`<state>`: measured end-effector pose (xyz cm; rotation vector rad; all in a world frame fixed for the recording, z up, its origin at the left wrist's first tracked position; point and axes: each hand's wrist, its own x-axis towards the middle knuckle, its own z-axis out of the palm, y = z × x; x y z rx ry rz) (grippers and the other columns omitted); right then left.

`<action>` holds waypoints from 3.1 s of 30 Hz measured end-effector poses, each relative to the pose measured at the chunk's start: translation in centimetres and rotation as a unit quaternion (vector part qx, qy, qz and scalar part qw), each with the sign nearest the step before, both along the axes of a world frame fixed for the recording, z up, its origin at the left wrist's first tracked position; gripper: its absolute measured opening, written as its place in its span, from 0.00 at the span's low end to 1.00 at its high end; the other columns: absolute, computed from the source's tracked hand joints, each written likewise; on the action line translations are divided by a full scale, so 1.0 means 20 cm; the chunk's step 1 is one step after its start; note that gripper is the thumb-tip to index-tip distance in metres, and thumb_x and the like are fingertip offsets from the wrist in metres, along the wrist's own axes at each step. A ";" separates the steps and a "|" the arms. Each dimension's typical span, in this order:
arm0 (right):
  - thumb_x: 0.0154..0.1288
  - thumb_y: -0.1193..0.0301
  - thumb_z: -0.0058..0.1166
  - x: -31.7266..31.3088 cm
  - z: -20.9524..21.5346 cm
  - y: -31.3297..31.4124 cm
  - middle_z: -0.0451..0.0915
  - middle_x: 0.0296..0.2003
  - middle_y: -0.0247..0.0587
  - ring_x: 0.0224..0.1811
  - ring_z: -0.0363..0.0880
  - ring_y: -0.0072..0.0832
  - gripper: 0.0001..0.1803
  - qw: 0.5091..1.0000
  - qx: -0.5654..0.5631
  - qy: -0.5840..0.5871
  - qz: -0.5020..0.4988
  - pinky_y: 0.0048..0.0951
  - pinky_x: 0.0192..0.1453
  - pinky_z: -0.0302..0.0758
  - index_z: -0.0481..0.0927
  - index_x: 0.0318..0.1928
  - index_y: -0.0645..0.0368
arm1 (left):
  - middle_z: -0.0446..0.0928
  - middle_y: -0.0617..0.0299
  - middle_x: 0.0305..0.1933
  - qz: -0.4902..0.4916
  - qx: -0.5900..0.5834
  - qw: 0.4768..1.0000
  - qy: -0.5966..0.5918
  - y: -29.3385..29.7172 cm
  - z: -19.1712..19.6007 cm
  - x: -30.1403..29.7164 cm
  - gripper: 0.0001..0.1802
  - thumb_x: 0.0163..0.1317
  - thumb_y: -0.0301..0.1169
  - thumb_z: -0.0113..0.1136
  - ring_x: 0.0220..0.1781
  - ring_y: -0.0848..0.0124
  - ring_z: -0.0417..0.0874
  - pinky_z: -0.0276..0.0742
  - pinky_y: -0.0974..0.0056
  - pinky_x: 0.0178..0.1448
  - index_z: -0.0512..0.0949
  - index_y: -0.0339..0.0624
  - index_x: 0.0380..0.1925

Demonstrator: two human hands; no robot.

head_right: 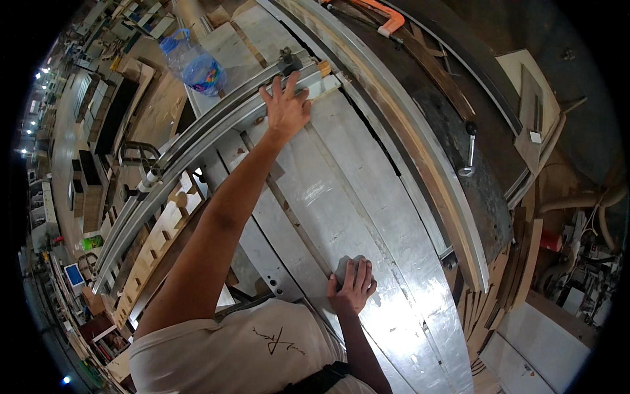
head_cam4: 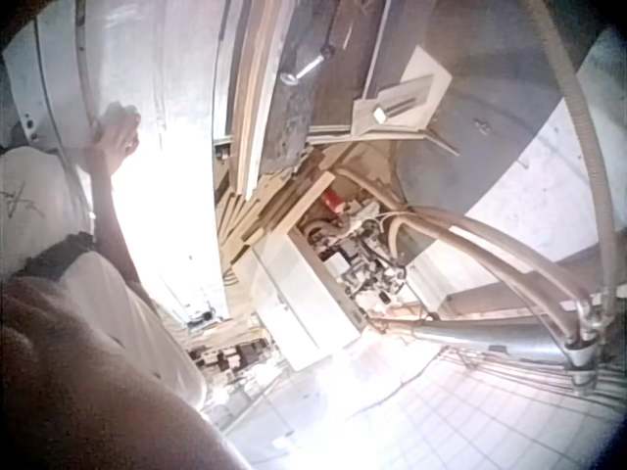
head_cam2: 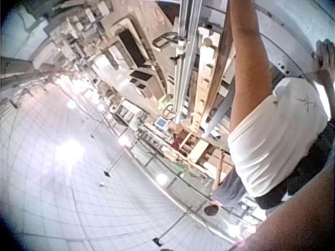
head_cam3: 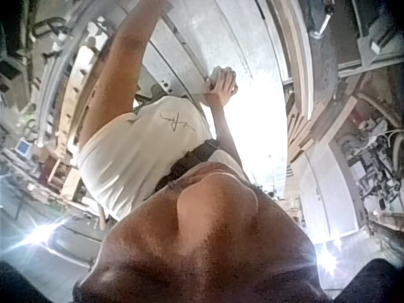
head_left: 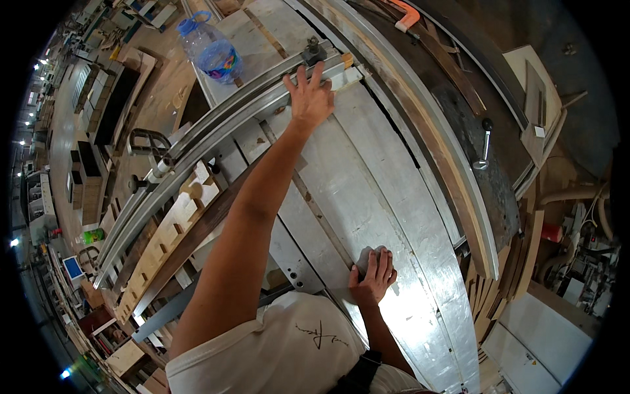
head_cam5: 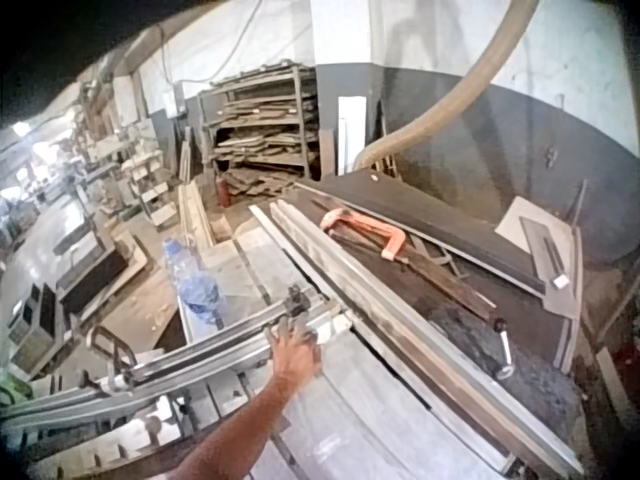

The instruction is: The person constructs a wooden component by applying adhesive to wood blocks, positioning them on a wooden strip, and securing them using a staple gun and a hammer.

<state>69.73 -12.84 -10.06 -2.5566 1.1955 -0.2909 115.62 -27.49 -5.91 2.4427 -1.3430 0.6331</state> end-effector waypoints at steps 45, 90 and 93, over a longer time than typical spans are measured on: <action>0.58 0.56 0.65 0.02 0.07 0.00 0.63 0.76 0.53 0.80 0.58 0.52 0.39 0.999 0.016 0.021 -0.019 0.66 0.74 0.57 0.72 0.70 0.52 | 0.62 0.62 0.76 -0.024 0.019 1.000 -0.003 0.05 -0.05 0.04 0.17 0.61 0.42 0.69 0.77 0.47 0.59 0.53 0.24 0.72 0.88 0.54 0.49; 0.63 0.55 0.62 0.02 0.10 -0.02 0.64 0.75 0.53 0.79 0.60 0.51 0.35 1.000 0.011 0.014 -0.011 0.65 0.72 0.59 0.74 0.68 0.54 | 0.58 0.61 0.79 -0.012 0.076 0.997 0.002 0.05 -0.03 0.03 0.17 0.67 0.43 0.64 0.78 0.44 0.56 0.49 0.22 0.73 0.87 0.63 0.55; 0.61 0.56 0.63 0.01 0.10 -0.02 0.64 0.76 0.52 0.79 0.59 0.50 0.36 0.999 0.029 0.002 -0.018 0.65 0.74 0.57 0.74 0.69 0.54 | 0.57 0.61 0.80 -0.004 0.090 0.996 -0.007 0.05 -0.03 0.02 0.17 0.68 0.42 0.64 0.79 0.43 0.56 0.50 0.21 0.72 0.86 0.64 0.56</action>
